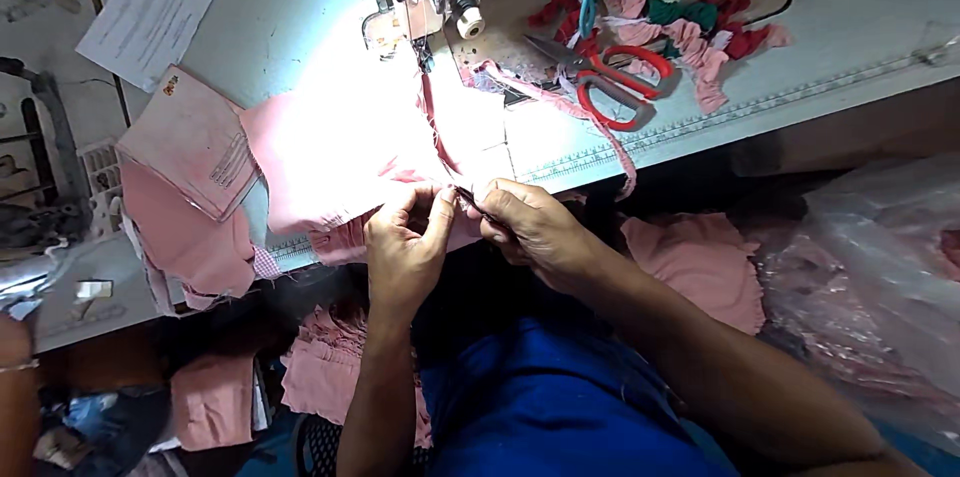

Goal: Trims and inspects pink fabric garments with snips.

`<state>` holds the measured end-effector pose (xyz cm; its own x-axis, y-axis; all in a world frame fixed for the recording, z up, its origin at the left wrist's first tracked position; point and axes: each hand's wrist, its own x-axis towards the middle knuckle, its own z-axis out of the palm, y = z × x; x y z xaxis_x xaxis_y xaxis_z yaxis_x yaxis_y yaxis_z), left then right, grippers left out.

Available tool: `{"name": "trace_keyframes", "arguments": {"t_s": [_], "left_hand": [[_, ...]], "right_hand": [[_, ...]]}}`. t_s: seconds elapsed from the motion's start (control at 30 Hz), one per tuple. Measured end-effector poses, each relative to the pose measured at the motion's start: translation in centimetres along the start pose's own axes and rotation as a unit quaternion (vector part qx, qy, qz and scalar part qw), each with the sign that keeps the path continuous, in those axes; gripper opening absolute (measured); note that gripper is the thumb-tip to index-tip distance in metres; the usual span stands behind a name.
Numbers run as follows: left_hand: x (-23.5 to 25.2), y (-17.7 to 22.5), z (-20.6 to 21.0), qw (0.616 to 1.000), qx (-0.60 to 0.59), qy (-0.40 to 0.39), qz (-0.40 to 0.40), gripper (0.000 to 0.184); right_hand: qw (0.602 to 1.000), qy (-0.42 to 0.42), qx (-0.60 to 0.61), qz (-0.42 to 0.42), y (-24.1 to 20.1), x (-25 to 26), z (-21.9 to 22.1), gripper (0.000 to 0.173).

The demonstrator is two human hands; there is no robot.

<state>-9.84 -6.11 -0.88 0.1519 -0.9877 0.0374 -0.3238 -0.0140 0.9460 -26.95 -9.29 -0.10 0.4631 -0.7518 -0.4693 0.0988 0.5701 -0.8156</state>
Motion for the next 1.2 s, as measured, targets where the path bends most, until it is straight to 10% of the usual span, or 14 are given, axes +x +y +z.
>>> {"name": "trace_keyframes", "arguments": {"t_s": [1.2], "left_hand": [[0.12, -0.62, 0.02, 0.999, -0.033, -0.017, -0.004, 0.01]], "right_hand": [[1.0, 0.0, 0.0, -0.023, 0.09, 0.8, -0.11, 0.026]]}}
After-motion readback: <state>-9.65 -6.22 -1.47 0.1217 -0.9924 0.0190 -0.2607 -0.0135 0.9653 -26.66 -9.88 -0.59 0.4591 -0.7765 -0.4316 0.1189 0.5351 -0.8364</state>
